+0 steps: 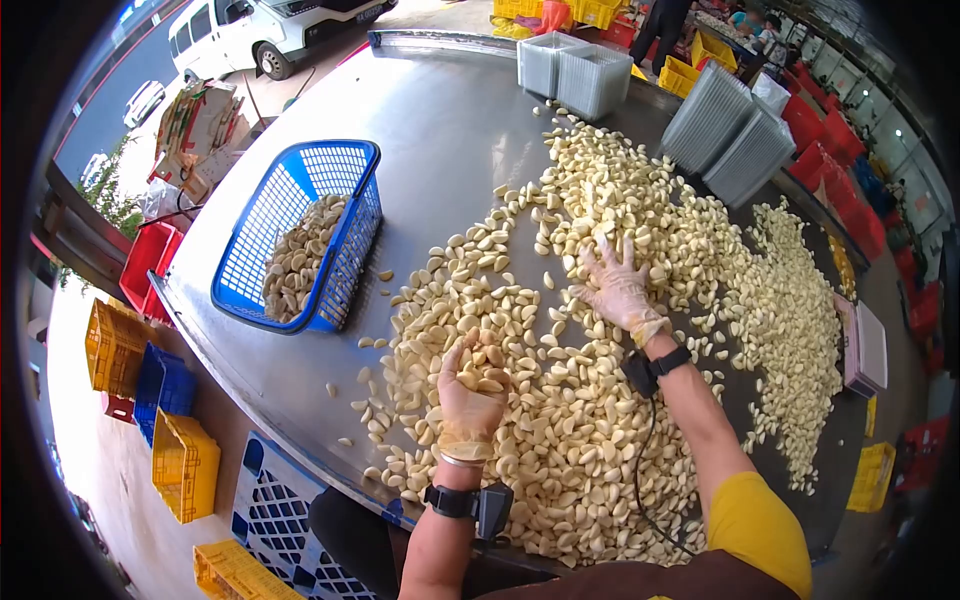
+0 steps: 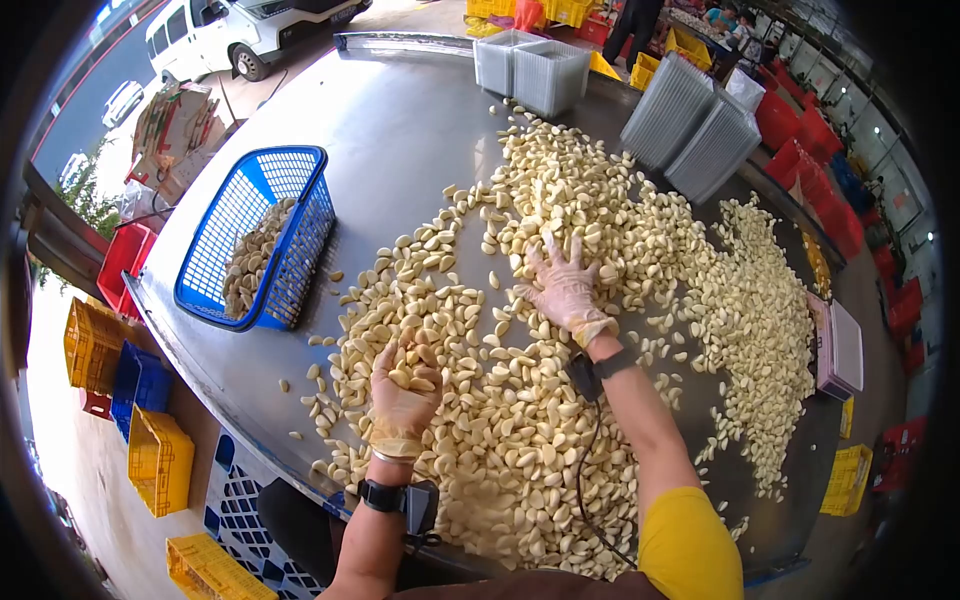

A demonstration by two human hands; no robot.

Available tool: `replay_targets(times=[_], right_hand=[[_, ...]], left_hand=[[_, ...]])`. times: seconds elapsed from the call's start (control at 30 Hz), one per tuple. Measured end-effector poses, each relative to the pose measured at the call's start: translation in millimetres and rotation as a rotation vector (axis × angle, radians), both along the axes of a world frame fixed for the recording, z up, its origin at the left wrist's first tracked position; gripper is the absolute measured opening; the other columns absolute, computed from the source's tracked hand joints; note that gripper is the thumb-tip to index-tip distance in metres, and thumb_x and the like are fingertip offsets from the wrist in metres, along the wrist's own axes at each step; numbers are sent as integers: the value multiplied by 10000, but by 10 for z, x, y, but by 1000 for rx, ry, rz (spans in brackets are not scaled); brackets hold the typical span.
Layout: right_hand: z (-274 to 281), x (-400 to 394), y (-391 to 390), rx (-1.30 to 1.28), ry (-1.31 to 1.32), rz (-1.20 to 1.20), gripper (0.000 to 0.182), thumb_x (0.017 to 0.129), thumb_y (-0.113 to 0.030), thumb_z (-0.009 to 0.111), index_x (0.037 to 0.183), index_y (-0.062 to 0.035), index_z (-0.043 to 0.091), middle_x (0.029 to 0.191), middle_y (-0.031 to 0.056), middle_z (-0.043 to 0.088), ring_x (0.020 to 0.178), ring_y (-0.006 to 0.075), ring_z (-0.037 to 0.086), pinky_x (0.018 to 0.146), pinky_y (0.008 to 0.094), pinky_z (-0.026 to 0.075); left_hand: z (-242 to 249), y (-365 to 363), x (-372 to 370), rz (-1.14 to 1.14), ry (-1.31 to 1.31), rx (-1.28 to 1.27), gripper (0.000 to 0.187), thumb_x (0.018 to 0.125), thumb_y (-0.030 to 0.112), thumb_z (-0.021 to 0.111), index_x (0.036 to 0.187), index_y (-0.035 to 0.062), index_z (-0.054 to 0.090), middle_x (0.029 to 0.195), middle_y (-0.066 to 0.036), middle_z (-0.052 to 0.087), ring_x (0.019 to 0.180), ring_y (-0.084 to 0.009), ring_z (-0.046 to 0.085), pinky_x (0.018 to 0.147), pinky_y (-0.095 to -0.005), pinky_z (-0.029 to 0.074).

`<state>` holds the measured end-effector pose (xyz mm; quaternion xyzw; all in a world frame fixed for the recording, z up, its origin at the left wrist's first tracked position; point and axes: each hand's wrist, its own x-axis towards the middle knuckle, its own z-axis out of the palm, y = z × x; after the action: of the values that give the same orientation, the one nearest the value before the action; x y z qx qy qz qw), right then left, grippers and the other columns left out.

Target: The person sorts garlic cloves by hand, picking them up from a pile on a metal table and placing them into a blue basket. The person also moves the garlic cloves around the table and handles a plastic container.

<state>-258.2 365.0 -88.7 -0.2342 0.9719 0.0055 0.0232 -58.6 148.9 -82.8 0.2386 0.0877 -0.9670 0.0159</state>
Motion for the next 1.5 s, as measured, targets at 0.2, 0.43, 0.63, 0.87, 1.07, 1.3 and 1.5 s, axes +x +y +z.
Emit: replay_targets(times=[0.2, 0.43, 0.63, 0.87, 1.07, 1.3, 1.5], right_hand=[[581, 898, 123, 40, -611, 602, 545, 952, -532, 543, 1438, -292, 490, 1571, 109, 341, 1346, 515, 396, 1136, 539, 347], [59, -366, -479, -416, 59, 222, 235, 889, -219, 691, 1040, -41, 669, 985, 128, 657, 926, 294, 619, 822, 409, 484], [63, -53, -764, -684, -173, 259, 201, 886, -204, 690, 1034, -70, 668, 984, 110, 629, 963, 281, 598, 848, 428, 469], [322, -182, -145, -661, 104, 392, 531, 900, -427, 671, 1357, -171, 586, 1394, 101, 563, 1339, 293, 469, 1140, 440, 316], [-6, -277, 383, -66, -88, -177, 900, 855, -806, 401, 1569, -286, 228, 1641, 166, 100, 1465, 510, 113, 1073, 785, 95], [319, 1979, 543, -109, -371, 291, 775, 895, -697, 489, 1543, -317, 298, 1634, 163, 66, 1443, 557, 103, 1012, 822, 155], [701, 2840, 1138, -112, -520, 467, 788, 831, -511, 707, 1518, -339, 362, 1627, 145, 94, 1424, 571, 127, 970, 814, 218]], left_hand=[[-124, -20, -1, 26, 40, -27, 284, 989, 256, 514, 1183, 98, 649, 1121, -67, 665, 913, -192, 645, 633, -269, 512], [-54, -2, -3, 37, 8, -51, 265, 980, 235, 544, 1190, 92, 622, 1075, -58, 671, 863, -194, 651, 609, -266, 503], [-123, -13, -17, -83, -138, -194, 301, 1004, 269, 512, 1226, 91, 613, 1164, -77, 676, 994, -216, 665, 701, -294, 551], [-152, 34, -12, -89, -125, -115, 303, 998, 276, 526, 1230, 109, 626, 1197, -75, 647, 936, -203, 641, 673, -294, 549], [-4, -8, -70, -53, 12, 19, 275, 974, 266, 568, 1202, 129, 637, 1145, -65, 658, 841, -180, 626, 528, -235, 449], [100, -172, -54, -8, 27, -178, 299, 970, 263, 563, 1216, 102, 620, 1125, -71, 671, 789, -156, 609, 516, -227, 437], [966, -1530, -578, 84, 343, -532, 296, 1000, 235, 515, 1166, 11, 613, 1072, -123, 692, 756, -169, 612, 487, -237, 396]])
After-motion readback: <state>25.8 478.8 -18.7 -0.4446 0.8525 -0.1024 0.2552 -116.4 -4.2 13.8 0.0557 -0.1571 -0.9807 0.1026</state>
